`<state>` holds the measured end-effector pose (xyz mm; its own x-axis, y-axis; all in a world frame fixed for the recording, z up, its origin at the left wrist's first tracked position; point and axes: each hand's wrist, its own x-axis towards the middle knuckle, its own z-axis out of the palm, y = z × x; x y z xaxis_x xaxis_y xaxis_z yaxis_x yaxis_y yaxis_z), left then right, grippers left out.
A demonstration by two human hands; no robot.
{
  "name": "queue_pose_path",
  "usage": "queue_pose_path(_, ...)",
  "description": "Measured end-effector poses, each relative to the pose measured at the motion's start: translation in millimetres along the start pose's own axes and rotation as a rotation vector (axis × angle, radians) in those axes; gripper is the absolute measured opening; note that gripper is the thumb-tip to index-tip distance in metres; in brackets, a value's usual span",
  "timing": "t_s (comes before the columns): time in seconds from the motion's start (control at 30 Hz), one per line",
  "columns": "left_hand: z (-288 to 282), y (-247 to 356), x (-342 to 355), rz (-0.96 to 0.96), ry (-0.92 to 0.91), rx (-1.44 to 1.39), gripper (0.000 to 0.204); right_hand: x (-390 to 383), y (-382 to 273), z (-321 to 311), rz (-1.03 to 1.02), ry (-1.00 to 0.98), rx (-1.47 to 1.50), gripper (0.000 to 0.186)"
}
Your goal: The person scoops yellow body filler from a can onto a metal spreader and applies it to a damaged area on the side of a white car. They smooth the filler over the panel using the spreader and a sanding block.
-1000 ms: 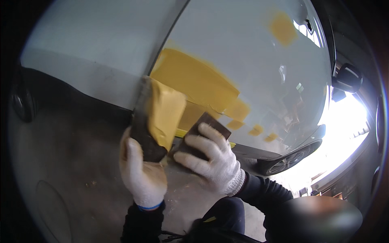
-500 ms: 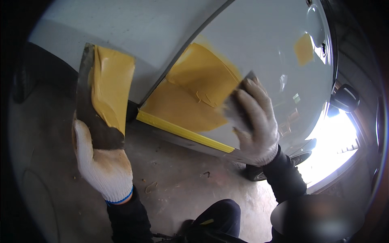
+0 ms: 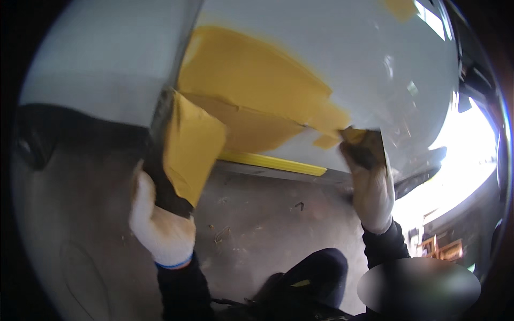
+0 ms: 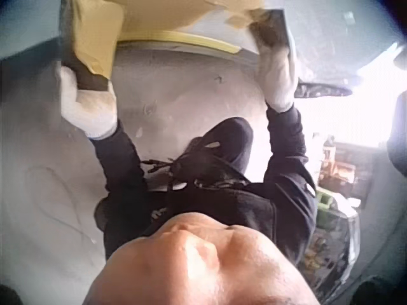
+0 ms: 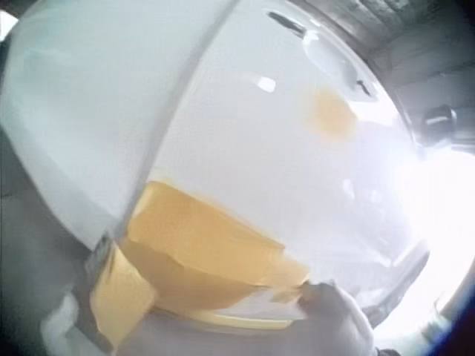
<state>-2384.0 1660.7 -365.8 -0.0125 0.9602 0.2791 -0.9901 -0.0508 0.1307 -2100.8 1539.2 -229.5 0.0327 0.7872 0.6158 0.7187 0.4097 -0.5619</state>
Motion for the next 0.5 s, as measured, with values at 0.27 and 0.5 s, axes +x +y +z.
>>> queue_pose_path(0.27, -27.9, 75.7, 21.5, 0.802, 0.330, 1.406, 0.046, 133.5, -37.4, 54.1, -1.160, -0.280, -1.073, 0.068)
queue_pose_path(0.5, -44.0, 54.4, 36.9, 0.877, 0.350, 1.653, 0.046, 183.6, -35.2, 88.2, -1.251, -0.295, -1.189, 0.070)
